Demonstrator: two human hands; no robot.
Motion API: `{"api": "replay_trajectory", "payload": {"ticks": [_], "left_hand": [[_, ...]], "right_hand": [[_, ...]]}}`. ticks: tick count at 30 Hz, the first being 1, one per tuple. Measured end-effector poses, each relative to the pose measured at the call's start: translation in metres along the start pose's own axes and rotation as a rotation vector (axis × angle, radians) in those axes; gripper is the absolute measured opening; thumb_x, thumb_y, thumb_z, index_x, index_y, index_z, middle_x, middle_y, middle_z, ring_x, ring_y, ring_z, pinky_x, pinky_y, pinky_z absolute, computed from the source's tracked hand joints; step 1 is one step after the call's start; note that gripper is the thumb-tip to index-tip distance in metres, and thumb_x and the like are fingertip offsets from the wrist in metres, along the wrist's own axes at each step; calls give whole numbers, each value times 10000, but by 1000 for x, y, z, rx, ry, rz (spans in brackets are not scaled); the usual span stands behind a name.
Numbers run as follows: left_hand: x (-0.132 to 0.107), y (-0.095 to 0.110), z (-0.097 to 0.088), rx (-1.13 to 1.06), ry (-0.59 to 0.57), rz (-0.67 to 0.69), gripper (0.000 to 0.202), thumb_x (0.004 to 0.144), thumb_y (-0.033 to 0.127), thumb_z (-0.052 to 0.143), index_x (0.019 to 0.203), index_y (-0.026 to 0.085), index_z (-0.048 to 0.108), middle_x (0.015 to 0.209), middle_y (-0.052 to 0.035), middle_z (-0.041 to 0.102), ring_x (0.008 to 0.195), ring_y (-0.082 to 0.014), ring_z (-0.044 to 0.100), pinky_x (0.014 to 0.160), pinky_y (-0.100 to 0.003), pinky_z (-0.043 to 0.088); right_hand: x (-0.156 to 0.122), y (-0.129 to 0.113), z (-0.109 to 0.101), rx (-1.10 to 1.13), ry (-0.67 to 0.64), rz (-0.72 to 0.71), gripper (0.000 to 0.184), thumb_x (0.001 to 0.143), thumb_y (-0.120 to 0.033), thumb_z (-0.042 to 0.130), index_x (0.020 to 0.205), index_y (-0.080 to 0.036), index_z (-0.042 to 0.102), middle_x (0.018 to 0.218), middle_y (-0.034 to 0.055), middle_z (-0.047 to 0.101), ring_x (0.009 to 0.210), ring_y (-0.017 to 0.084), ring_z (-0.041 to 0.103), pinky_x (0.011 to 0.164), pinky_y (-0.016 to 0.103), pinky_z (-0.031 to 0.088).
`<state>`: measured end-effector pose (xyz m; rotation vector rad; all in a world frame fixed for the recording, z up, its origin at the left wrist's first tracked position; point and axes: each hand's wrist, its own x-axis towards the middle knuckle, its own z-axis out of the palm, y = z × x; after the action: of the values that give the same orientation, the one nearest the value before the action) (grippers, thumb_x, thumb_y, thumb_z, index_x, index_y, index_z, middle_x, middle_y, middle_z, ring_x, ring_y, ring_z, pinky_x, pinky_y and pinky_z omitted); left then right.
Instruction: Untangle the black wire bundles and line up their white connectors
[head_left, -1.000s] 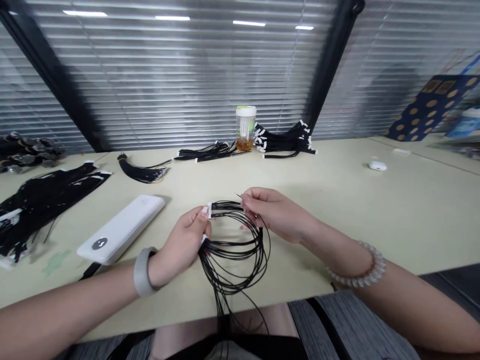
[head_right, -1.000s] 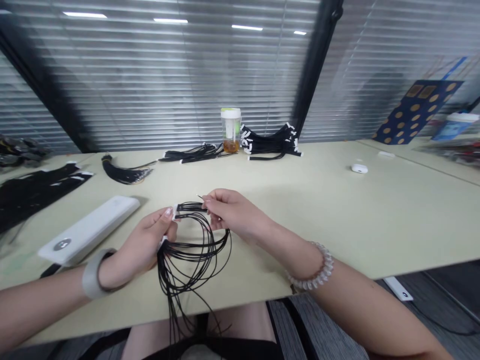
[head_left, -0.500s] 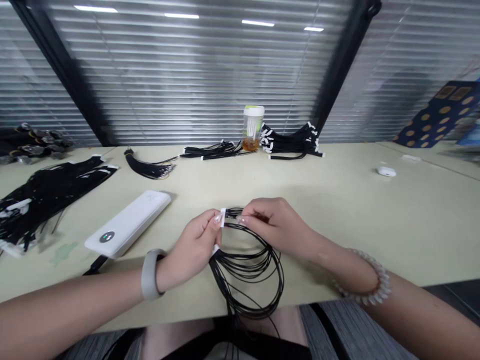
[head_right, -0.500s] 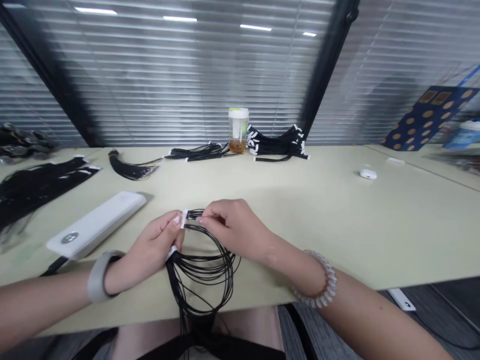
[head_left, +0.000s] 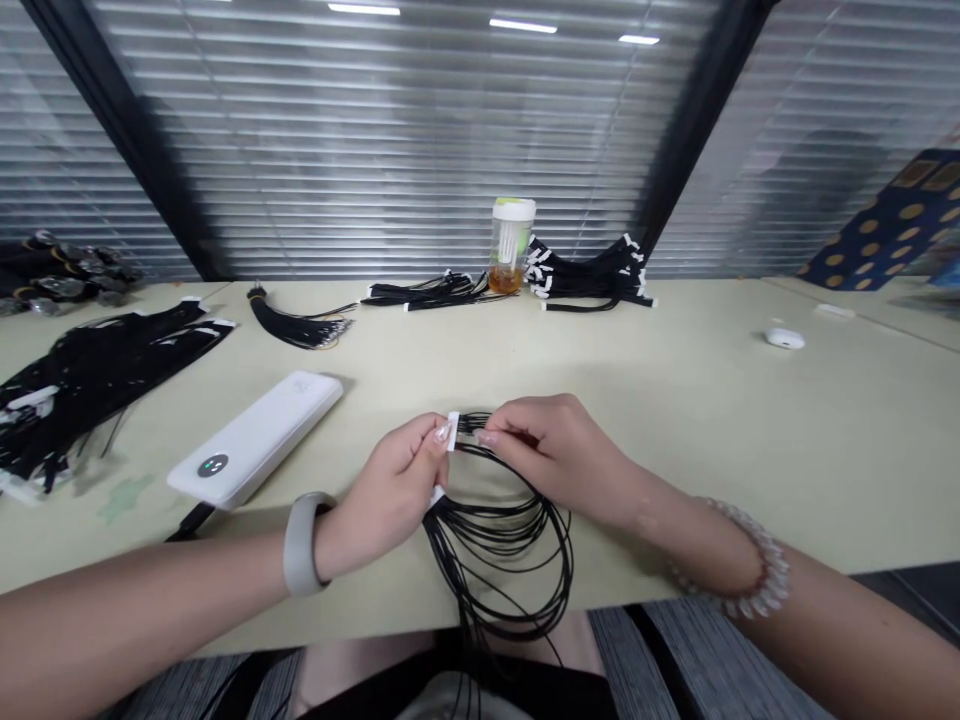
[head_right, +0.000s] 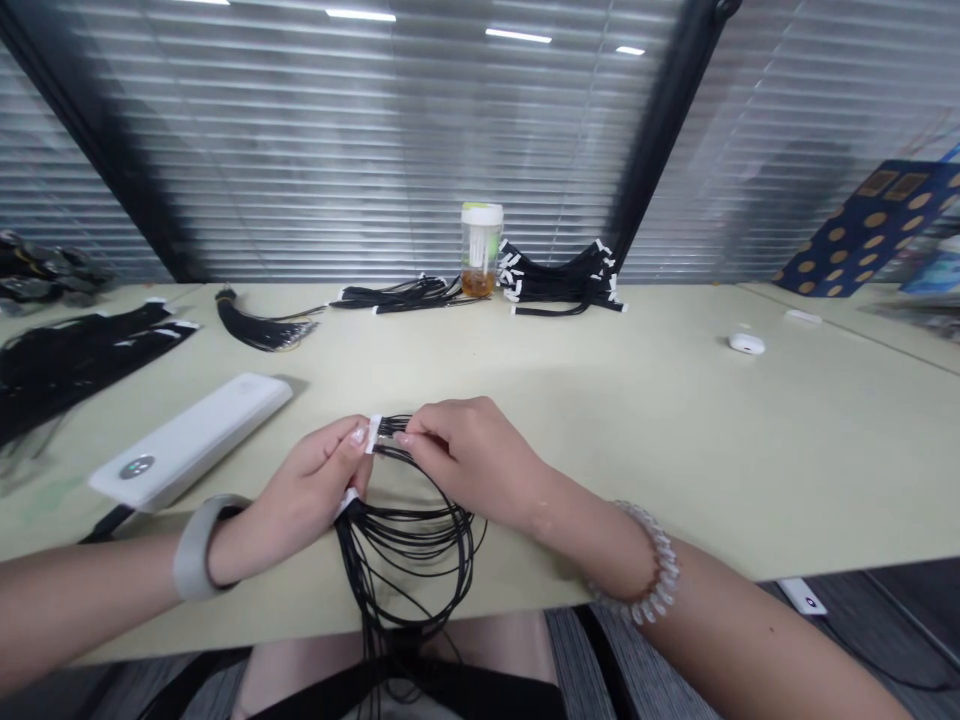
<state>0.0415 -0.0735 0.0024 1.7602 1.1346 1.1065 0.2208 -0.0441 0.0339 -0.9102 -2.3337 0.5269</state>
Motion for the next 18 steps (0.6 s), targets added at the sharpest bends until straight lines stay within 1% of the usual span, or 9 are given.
{"api": "replay_trajectory", "payload": {"ticks": [5, 10, 18], "left_hand": [[0, 0, 0, 3, -5, 10, 367, 909, 340, 347, 591, 175, 424, 520, 37, 403, 481, -93, 364, 475, -210, 302], [1, 1, 0, 2, -6, -9, 360, 909, 331, 348, 592, 175, 418, 510, 41, 398, 469, -89, 357, 467, -206, 300], [1, 0, 2, 8, -13, -15, 350, 904, 332, 357, 594, 178, 416, 505, 41, 402, 462, -91, 358, 460, -211, 295]], "right_hand": [[0, 0, 1, -4, -7, 30, 221, 852, -208, 461, 664, -153, 563, 569, -44, 540, 521, 49, 443, 525, 181, 308], [-1, -2, 2, -35, 17, 55, 256, 863, -236, 441, 657, -148, 564, 530, -45, 508, 492, 51, 417, 502, 191, 290], [-2, 1, 7, -29, -7, 27, 246, 858, -225, 442, 644, -157, 542, 563, -35, 534, 520, 61, 441, 526, 198, 299]]}}
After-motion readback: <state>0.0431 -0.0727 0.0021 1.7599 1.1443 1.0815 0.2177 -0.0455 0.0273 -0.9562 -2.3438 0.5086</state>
